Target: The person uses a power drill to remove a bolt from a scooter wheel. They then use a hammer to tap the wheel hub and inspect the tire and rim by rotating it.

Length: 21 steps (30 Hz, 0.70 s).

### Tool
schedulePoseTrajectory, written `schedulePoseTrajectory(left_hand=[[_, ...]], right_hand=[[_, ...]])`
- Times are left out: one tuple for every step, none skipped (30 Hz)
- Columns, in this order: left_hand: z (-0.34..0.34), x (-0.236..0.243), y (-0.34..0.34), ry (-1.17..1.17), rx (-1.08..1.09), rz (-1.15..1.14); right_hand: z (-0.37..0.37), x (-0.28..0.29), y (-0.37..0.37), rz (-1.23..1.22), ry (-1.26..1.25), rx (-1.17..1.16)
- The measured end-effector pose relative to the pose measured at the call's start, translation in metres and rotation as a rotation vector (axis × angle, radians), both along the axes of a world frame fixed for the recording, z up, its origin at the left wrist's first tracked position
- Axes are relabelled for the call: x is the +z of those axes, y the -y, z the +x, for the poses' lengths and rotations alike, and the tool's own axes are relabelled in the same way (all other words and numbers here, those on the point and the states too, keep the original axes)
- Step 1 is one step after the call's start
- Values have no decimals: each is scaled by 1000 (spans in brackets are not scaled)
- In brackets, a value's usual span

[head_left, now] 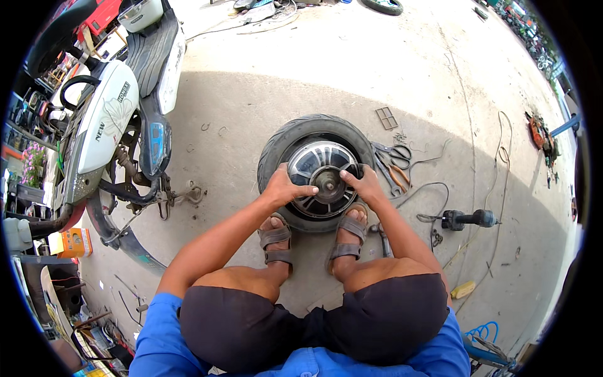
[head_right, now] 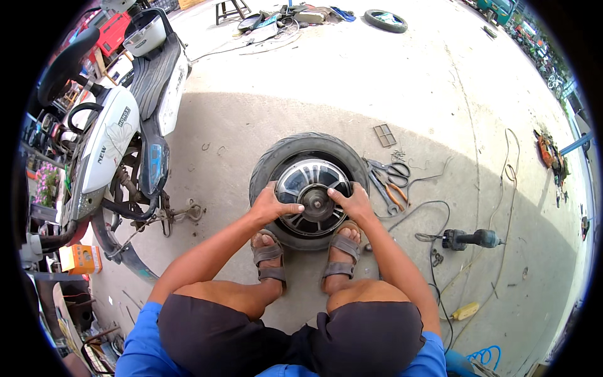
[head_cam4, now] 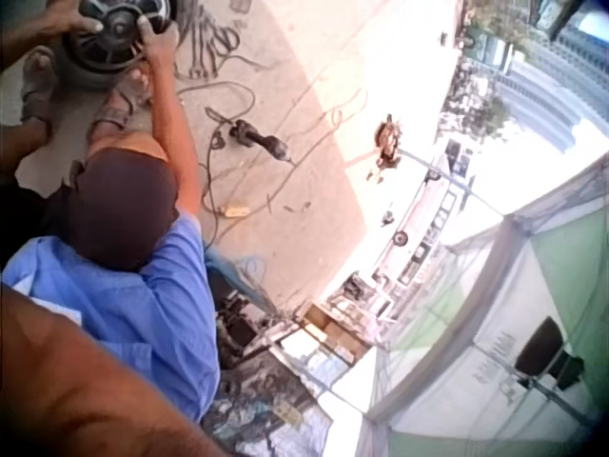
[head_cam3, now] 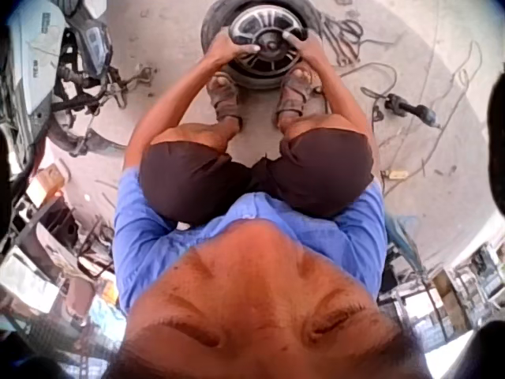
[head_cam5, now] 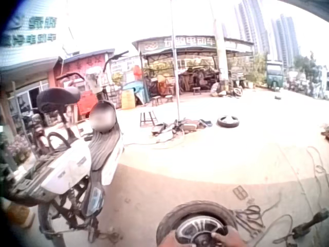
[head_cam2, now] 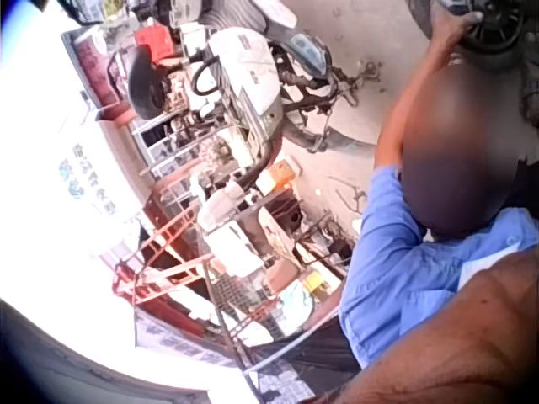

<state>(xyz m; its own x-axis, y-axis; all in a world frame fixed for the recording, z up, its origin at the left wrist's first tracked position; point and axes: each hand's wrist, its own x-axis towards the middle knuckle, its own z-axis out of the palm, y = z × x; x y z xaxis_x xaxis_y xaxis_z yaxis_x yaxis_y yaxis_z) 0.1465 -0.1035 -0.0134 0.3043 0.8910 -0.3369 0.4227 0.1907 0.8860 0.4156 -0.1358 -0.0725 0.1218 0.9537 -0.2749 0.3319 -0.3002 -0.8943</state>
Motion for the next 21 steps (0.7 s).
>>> schedulePoseTrajectory(left_hand=[[0,-4,-5,-16,25,-8],[3,-9,-8,-32,51,-28],[9,-17,-15,-109,61,-4],[14,-25,-20,-110,84,30],[17,-30,-19,-114,108,64],[20,-35,-18,-120,133,98],[21,-44,-19,-141,154,122],[24,-45,-21,-141,164,117],[26,-45,-23,-142,174,111],[28,-46,-24,-143,184,105],[30,-46,-28,-148,187,109],[33,-46,-31,-154,189,112],[35,-47,-33,-159,191,115],[36,-46,-35,-188,195,111],[37,-46,-35,-217,199,108],[39,-45,-36,-245,203,104],[41,-43,-37,-244,205,104],[43,-42,-38,-243,207,104],[45,-41,-39,-241,209,105],[45,-40,-38,-248,215,97],[45,-38,-37,-255,221,90]], right_hand=[[7,-5,-8,-89,-73,16],[4,-9,-14,-64,-31,17],[2,-8,-21,-20,11,12],[0,-7,-28,24,52,8],[-3,-5,-32,-10,-28,-20],[-4,-7,-34,-6,-32,-30],[-5,-11,-35,-3,-37,-39],[-5,-14,-34,2,-38,-52],[-5,-19,-34,25,-15,-82],[-3,-22,-33,5,0,-90],[-2,-19,-36,-9,14,-98],[-1,-19,-37,-24,28,-107],[4,-34,-38,-9,5,-80],[3,-32,-38,-8,10,-96],[0,-28,-38,-8,15,-114],[-2,-27,-38,-8,20,-131],[0,-28,-39,0,36,-132],[2,-30,-41,8,52,-132],[3,-31,-43,15,68,-133],[2,-27,-45,-1,86,-122],[0,-21,-46,-17,105,-111]])
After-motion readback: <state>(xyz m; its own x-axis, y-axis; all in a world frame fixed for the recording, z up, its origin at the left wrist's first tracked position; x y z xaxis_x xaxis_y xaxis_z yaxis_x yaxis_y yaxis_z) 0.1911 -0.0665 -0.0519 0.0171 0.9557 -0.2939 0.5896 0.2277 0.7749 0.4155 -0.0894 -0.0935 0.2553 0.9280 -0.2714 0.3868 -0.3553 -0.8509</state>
